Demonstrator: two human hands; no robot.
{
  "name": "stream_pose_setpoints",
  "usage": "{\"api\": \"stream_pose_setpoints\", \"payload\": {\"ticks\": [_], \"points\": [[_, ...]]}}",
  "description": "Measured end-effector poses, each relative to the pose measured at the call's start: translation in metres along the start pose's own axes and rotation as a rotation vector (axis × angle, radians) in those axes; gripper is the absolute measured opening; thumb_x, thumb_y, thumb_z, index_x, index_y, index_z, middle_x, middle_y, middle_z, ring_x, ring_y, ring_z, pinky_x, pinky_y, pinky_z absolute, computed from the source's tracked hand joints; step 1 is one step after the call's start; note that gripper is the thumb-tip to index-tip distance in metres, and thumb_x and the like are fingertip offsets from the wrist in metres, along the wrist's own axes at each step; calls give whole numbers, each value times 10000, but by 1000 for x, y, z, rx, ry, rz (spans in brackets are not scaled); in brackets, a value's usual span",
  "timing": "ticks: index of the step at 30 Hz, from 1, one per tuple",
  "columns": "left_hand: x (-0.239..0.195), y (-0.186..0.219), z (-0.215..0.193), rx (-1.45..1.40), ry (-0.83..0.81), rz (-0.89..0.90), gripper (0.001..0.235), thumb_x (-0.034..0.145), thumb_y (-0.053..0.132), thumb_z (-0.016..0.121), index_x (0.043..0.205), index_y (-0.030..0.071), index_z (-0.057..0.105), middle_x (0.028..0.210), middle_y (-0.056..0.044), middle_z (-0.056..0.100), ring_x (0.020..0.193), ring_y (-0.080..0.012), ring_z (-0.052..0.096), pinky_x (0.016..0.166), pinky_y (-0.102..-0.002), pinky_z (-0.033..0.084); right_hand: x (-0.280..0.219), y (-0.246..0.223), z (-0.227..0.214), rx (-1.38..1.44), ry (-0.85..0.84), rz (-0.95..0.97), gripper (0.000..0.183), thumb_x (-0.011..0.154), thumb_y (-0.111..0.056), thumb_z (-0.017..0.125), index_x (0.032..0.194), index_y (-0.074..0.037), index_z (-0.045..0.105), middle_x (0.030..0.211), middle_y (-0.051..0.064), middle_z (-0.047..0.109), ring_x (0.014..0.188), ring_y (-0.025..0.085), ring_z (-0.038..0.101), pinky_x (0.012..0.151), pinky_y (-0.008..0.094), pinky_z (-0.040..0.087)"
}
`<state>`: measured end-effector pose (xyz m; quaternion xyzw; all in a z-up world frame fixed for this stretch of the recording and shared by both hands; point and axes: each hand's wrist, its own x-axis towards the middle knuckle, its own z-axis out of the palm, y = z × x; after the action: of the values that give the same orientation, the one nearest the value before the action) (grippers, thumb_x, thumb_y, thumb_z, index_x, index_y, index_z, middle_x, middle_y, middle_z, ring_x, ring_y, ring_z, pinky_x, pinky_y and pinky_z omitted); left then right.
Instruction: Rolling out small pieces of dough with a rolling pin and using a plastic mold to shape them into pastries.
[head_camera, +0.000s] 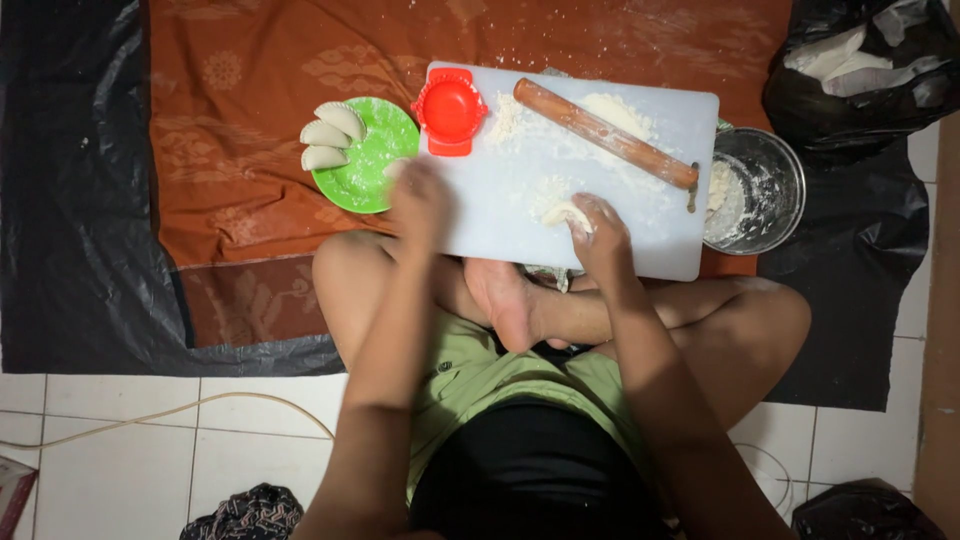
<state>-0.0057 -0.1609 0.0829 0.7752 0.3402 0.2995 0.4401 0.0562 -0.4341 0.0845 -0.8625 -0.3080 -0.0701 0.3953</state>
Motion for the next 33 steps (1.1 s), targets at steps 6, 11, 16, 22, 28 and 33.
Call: {"api": "stream_pose_setpoints", "payload": {"ticks": [6, 11, 16, 22, 28, 33], "points": [[114, -141, -17, 500, -465, -58, 502, 847, 196, 768, 1328, 158, 631, 1261, -190, 631, 1242, -434, 592, 1020, -552, 521, 3, 10, 12, 44, 118, -40, 308, 882, -114, 831, 1134, 23, 718, 1139, 155, 698, 1091, 366, 690, 981, 434, 567], [107, -178, 12, 694, -731, -16, 730, 755, 352, 803, 1439, 279, 561, 1427, -148, 478, 1349, -438, 461, 1018, -581, 535, 1, 8, 14, -20, 159, -81, 335, 846, -82, 861, 1123, 41, 717, 1117, 165, 701, 1064, 378, 703, 947, 442, 584], [108, -186, 18, 697, -733, -63, 662, 807, 418, 782, 1419, 294, 561, 1396, -135, 492, 1292, -450, 521, 1004, -581, 547, 1, 8, 15, -72, 146, -77, 338, 843, -109, 867, 1117, 21, 716, 1130, 152, 699, 1064, 361, 709, 925, 432, 591], [108, -165, 6, 603, -634, -149, 563, 916, 353, 622, 1440, 184, 508, 1247, -179, 609, 1209, -431, 622, 1018, -548, 530, -1, 8, 13, -69, 122, -33, 332, 860, -116, 849, 1130, 25, 715, 1142, 162, 694, 1069, 377, 704, 922, 444, 585], [118, -145, -19, 339, -474, -213, 316, 1028, 266, 464, 1270, 105, 587, 1126, -308, 668, 1158, -528, 606, 1036, -598, 475, 4, -8, 5, -28, 65, 58, 313, 895, -108, 811, 1148, 40, 704, 1165, 182, 681, 1067, 414, 688, 911, 470, 572], [124, -153, -24, 306, -527, -114, 217, 1020, 230, 500, 1130, 144, 665, 1085, -256, 677, 1121, -510, 611, 971, -589, 500, 1, -5, 5, -30, 12, 114, 306, 893, -103, 794, 1137, 56, 700, 1182, 205, 676, 1095, 426, 681, 921, 483, 567]]}}
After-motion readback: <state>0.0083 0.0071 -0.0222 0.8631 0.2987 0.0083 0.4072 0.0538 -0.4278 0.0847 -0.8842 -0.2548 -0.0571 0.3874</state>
